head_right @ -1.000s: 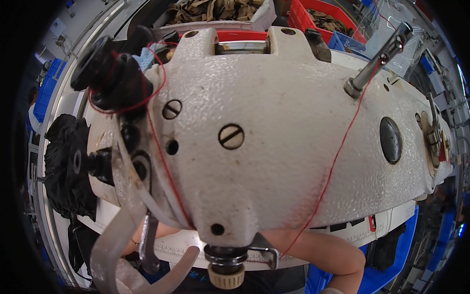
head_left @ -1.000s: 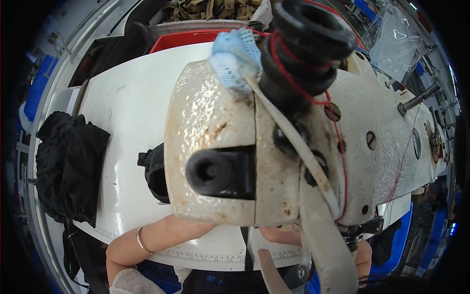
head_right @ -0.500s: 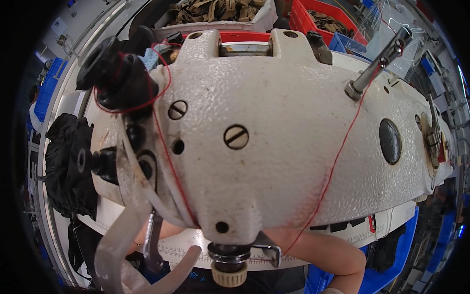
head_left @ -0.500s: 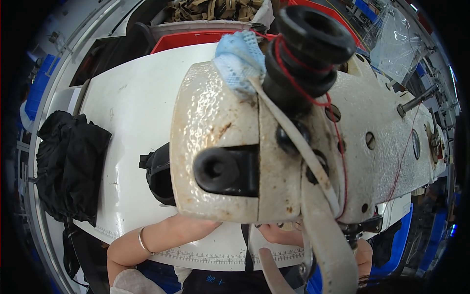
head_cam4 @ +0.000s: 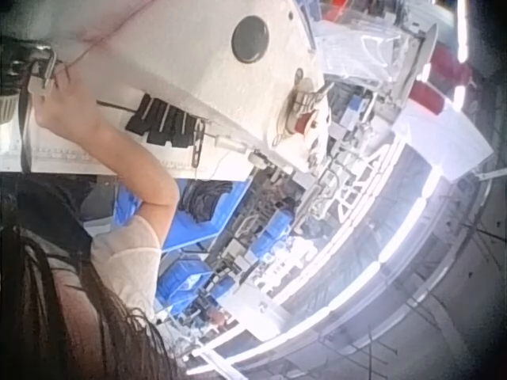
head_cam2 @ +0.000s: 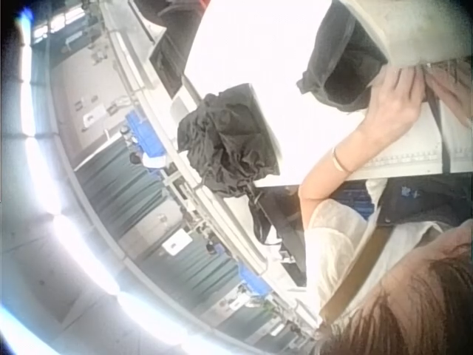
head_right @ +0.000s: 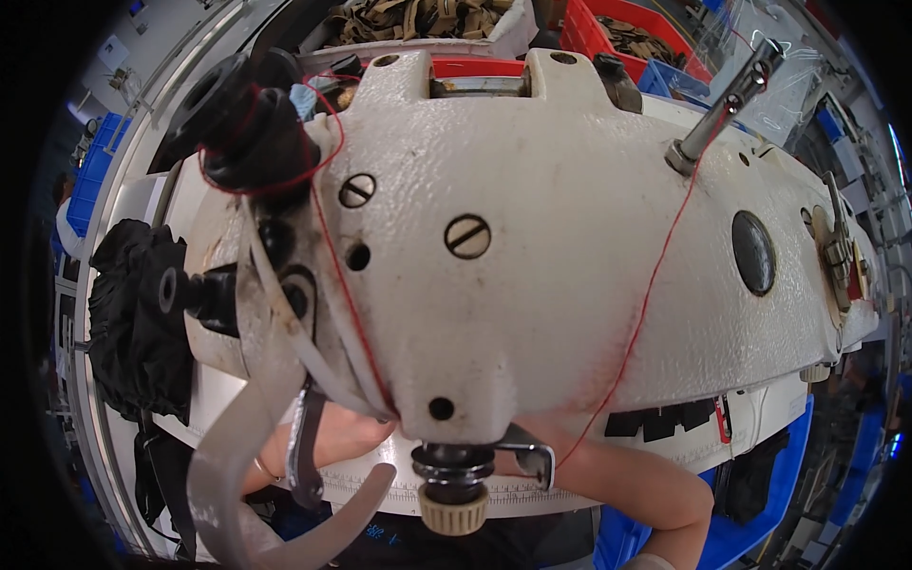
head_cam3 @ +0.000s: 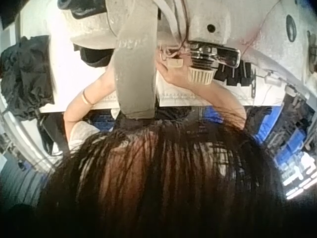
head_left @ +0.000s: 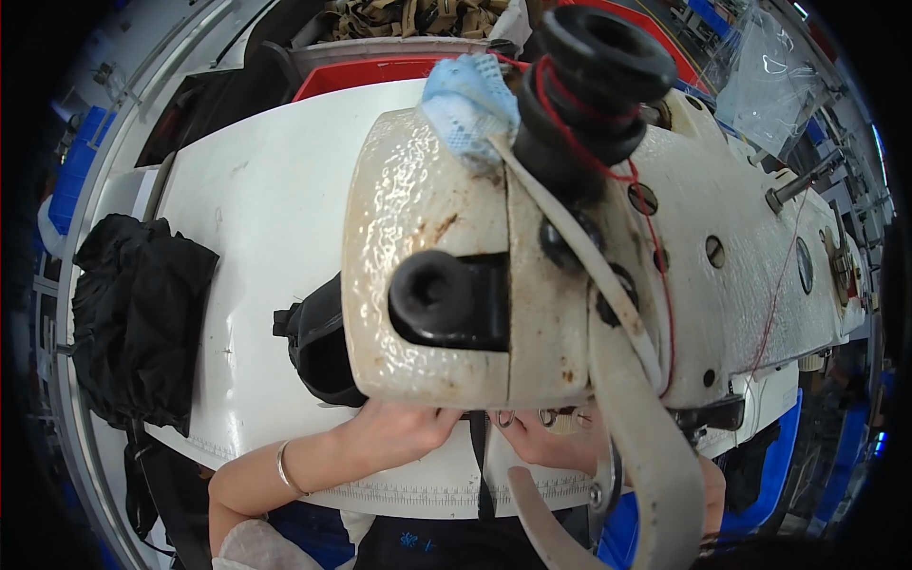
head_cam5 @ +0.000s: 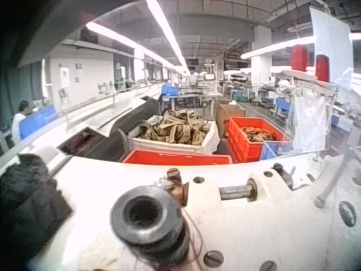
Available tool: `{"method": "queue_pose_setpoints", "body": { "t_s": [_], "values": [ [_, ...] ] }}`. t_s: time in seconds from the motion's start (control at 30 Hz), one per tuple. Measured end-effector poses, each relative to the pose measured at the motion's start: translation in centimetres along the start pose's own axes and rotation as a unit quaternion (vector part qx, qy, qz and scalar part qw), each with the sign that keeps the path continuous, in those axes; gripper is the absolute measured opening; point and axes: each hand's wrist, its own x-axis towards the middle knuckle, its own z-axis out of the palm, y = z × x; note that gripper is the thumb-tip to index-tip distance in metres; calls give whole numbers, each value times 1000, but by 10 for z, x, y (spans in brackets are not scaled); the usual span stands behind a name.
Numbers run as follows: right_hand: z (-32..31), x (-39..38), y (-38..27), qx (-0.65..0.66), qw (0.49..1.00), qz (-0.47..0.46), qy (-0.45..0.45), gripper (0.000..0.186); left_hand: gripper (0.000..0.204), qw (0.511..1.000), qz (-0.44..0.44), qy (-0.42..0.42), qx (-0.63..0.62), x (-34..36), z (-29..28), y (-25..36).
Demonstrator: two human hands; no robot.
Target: Sewing together components for a leather or fabric bag using an industrial sewing machine in a workshop environment.
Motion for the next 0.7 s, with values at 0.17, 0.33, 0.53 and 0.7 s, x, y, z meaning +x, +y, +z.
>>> {"method": "queue_pose_setpoints", "body": {
  "t_s": [0.17,0.33,0.53,0.7],
  "values": [
    [18,-2,20,-23,999,-33,12,25,32,998,-7,42,41,0,5,5],
    [20,4,23,-65,994,-82,37,26,31,998,-39,15,-37,6,16,-20],
    [27,8,30,-106,983,-134,62,26,33,999,-23,26,-20,6,13,-24],
    [37,12,42,-132,972,-176,82,27,36,998,-48,-37,-26,1,22,-29]
  ]
}}
